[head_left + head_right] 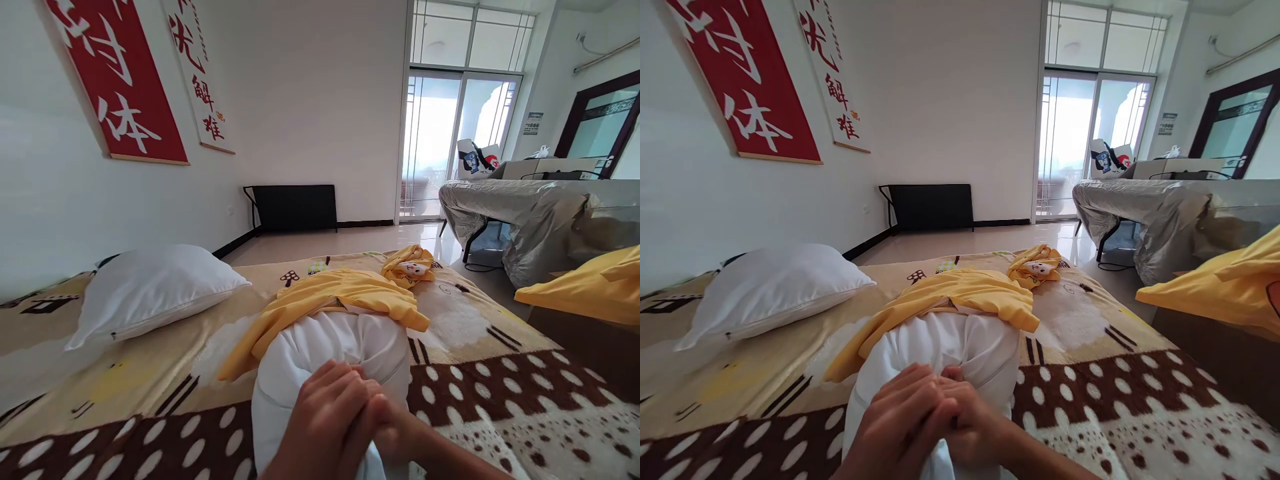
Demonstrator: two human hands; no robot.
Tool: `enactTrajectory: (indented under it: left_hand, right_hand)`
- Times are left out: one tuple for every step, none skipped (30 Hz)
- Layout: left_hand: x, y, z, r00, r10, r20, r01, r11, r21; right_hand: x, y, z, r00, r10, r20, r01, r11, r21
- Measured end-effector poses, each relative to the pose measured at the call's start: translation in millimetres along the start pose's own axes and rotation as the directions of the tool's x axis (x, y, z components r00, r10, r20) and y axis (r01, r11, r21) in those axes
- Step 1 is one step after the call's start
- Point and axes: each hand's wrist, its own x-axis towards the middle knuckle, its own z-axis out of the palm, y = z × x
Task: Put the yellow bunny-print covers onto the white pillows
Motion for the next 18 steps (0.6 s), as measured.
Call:
enactTrajectory:
  left_hand:
    - [4,-7,-12.8,0.997,-0.017,0.081,0.02,0.999,-0.043]
    - [7,-17,-24.7,0.988,-0.065,0.144,0.075,0.995,-0.069]
    - [10,-27,-34.6,0.973,-0.13,0.189,0.147,0.986,-0.076]
    - [12,-37,-41.6,0.956,-0.192,0.221,0.213,0.974,-0.075]
    - [14,-47,-44.8,0.942,-0.232,0.244,0.257,0.963,-0.077]
    - [17,-56,-44.2,0.931,-0.241,0.274,0.274,0.958,-0.088]
    - [19,-64,-40.0,0.923,-0.227,0.311,0.27,0.957,-0.104]
    - [21,-71,-33.0,0.913,-0.2,0.355,0.257,0.959,-0.12]
    - [23,-75,-24.2,0.896,-0.172,0.41,0.244,0.961,-0.13]
    - [25,-79,-14.6,0.873,-0.149,0.464,0.235,0.963,-0.135]
    - [26,-81,-5.1,0.846,-0.131,0.516,0.231,0.964,-0.134]
    - [27,-82,3.3,0.828,-0.123,0.547,0.229,0.965,-0.129]
    - [28,-82,10.5,0.82,-0.12,0.559,0.223,0.968,-0.119]
    - [29,-81,16.2,0.816,-0.111,0.567,0.205,0.973,-0.105]
    - [29,-80,20.5,0.814,-0.096,0.573,0.175,0.981,-0.084]
    - [29,-78,23.6,0.811,-0.082,0.579,0.138,0.989,-0.054]
    - [29,-77,25.8,0.808,-0.069,0.585,0.097,0.995,-0.017]
    - [28,-75,27.5,0.806,-0.061,0.589,0.06,0.998,0.022]
  right_hand:
    - [1,-2,-3,1.0,0.023,-0.02,-0.023,1.0,0.016]
    - [3,-2,-7,0.998,0.047,-0.032,-0.046,0.998,0.034]
    - [3,-2,-10,0.997,0.066,-0.039,-0.064,0.997,0.052]
    - [4,-2,-13,0.996,0.083,-0.041,-0.08,0.994,0.073]
    - [4,-1,-16,0.995,0.092,-0.04,-0.088,0.991,0.096]
    - [4,0,-17,0.995,0.097,-0.038,-0.092,0.989,0.117]
    - [4,1,-18,0.995,0.098,-0.03,-0.093,0.987,0.132]
    - [3,3,-17,0.995,0.096,-0.014,-0.094,0.986,0.138]
    - [3,4,-15,0.996,0.09,0.015,-0.091,0.986,0.142]
    - [3,5,-13,0.996,0.077,0.043,-0.083,0.985,0.149]
    - [3,6,-10,0.996,0.063,0.068,-0.073,0.985,0.156]
    - [3,7,-8,0.995,0.052,0.087,-0.066,0.985,0.162]
    - [3,8,-6,0.994,0.045,0.1,-0.061,0.985,0.164]
    - [3,8,-4,0.993,0.04,0.107,-0.057,0.986,0.157]
    - [4,8,-4,0.994,0.039,0.106,-0.054,0.988,0.147]
    - [4,8,-4,0.994,0.038,0.1,-0.051,0.99,0.134]
    - [4,6,-5,0.995,0.04,0.091,-0.051,0.991,0.126]
    - [4,5,-6,0.996,0.044,0.078,-0.054,0.991,0.125]
